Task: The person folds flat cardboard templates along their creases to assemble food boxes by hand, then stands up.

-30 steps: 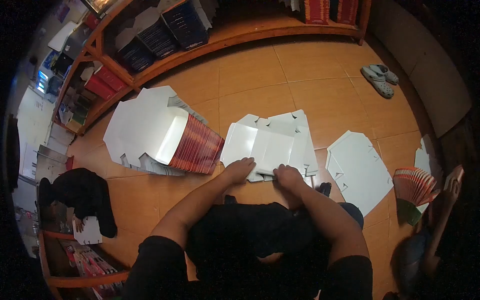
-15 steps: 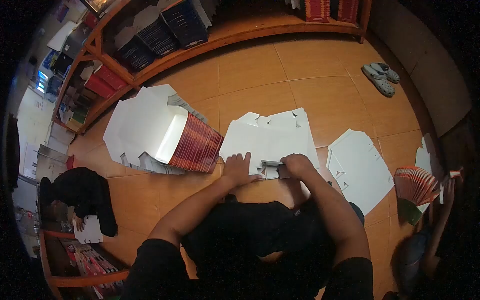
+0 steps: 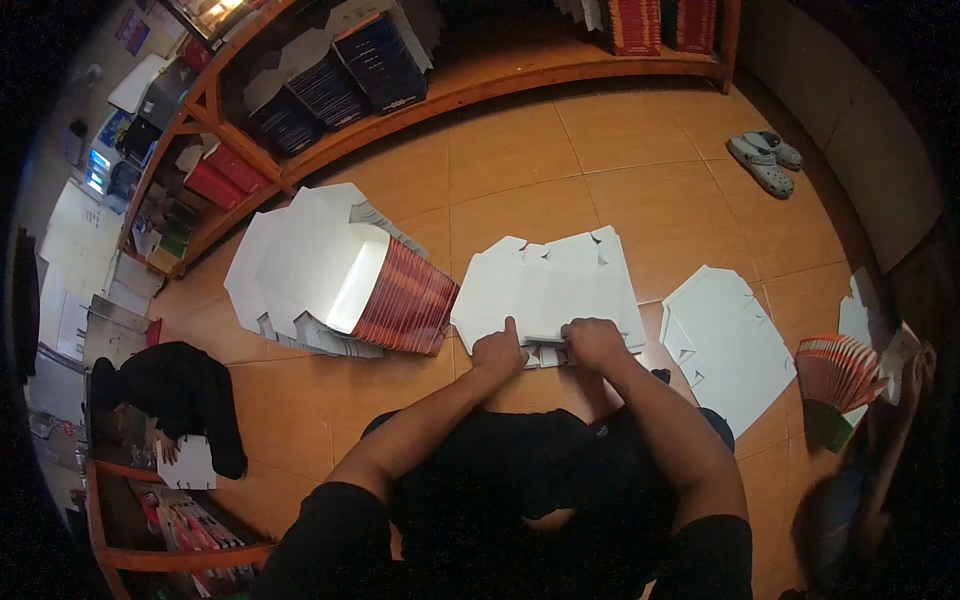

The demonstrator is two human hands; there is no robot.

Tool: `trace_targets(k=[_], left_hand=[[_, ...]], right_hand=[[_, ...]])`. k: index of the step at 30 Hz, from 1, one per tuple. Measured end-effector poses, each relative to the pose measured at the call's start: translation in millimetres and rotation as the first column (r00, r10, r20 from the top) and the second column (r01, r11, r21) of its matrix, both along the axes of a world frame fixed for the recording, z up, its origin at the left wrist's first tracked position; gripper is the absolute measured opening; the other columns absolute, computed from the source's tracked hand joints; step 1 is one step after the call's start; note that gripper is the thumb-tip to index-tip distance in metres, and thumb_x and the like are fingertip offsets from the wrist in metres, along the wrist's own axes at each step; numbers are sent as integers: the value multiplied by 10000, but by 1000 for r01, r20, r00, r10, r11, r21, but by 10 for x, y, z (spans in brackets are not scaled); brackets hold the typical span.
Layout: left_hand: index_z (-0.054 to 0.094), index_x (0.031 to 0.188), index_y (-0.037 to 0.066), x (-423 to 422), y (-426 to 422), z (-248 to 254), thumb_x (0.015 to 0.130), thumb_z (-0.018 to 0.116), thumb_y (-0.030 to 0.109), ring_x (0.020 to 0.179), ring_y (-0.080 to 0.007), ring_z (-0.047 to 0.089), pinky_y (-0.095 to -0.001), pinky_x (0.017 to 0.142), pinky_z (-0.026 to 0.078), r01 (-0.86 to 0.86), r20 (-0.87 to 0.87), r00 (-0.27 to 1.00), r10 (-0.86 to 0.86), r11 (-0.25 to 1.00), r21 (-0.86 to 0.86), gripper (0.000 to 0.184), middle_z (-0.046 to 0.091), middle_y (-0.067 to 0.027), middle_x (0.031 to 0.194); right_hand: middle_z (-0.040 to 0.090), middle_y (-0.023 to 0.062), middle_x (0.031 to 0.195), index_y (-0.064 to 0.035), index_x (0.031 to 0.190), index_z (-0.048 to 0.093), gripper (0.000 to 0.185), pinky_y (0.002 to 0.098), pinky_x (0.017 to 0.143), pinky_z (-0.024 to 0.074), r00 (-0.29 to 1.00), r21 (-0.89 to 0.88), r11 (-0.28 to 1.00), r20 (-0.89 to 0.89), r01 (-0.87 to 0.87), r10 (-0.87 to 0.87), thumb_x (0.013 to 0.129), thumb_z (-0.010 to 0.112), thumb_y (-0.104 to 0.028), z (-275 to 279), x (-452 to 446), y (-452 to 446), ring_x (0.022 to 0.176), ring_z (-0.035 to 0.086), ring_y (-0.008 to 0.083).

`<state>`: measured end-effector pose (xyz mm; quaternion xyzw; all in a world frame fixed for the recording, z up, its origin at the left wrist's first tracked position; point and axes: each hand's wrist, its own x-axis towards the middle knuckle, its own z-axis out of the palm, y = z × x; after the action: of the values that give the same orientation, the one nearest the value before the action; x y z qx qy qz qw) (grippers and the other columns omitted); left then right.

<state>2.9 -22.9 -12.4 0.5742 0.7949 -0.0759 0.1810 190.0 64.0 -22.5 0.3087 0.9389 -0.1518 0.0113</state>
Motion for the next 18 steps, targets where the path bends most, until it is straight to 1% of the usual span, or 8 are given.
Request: trace_targets(k=[1, 4, 5, 8, 14, 16, 17, 18], left_hand=[[411, 1115, 14, 2, 0, -12, 801, 674, 311, 792, -307, 694, -422, 711, 548, 1, 19, 1000, -1, 1000, 25, 506, 686, -172, 859], [437, 1090, 15, 31, 11, -98, 796, 677, 302, 781, -308, 695, -435, 711, 547, 16, 32, 999, -16, 1000, 20, 476, 684, -179, 859], [437, 1090, 15, 40, 15, -137, 796, 677, 302, 781, -308, 695, -435, 711, 547, 18, 29, 999, -19, 1000, 19, 476, 684, -179, 859], [443, 1124, 21, 50, -19, -188, 808, 663, 361, 833, -315, 679, -422, 698, 543, 57, -10, 998, -58, 997, -52, 513, 687, -172, 870], [487, 1100, 57, 19, -49, -82, 715, 753, 430, 921, -303, 597, -414, 718, 512, 333, -216, 924, -316, 942, 49, 598, 614, -130, 936], [528, 1046, 51, -92, 16, -24, 695, 765, 350, 952, -287, 580, -393, 748, 503, 539, -252, 837, -486, 814, 216, 518, 569, -128, 1001], [554, 1013, 33, -135, 24, 3, 745, 712, 235, 983, -293, 577, -387, 797, 501, 569, -126, 821, -557, 783, 252, 371, 558, -138, 1038], [554, 1013, 33, -146, 46, -22, 745, 712, 235, 983, -293, 577, -387, 797, 501, 570, -125, 821, -557, 782, 252, 371, 558, -138, 1038]], right_hand=[[658, 96, 907, -125, 955, 657, 172, 426, 720, 536, 998, 20, 1000, -63, -2, 4, 837, 536, -159, 27, -19, -58, 890, 651, 278], [646, 62, 1006, -141, 1048, 646, 239, 398, 759, 533, 1000, 85, 996, -18, 18, -17, 833, 540, -152, -109, -129, -196, 912, 639, 269], [653, 72, 1019, -134, 1057, 644, 251, 395, 758, 536, 998, 57, 998, 57, -11, 8, 830, 538, -144, -149, -157, -200, 898, 648, 278], [667, 83, 991, -131, 1033, 653, 245, 407, 752, 532, 1000, 15, 1000, 24, -3, 3, 817, 538, -133, -286, -131, -151, 880, 657, 287], [690, 79, 961, -135, 1014, 674, 250, 426, 764, 515, 998, -14, 1000, -62, 26, -27, 815, 525, -156, -61, -7, 34, 901, 658, 284], [689, 82, 996, -141, 1027, 677, 260, 424, 789, 511, 998, -3, 1000, -70, 8, -8, 823, 517, -167, -17, 31, 72, 912, 656, 282], [689, 84, 996, -145, 1032, 679, 263, 421, 797, 509, 999, -27, 1000, -52, 7, -9, 823, 521, -165, 6, 44, 92, 917, 655, 283], [689, 86, 995, -149, 1038, 680, 265, 418, 806, 508, 999, -49, 999, -35, 6, -8, 822, 526, -164, 30, 49, 104, 922, 654, 283]])
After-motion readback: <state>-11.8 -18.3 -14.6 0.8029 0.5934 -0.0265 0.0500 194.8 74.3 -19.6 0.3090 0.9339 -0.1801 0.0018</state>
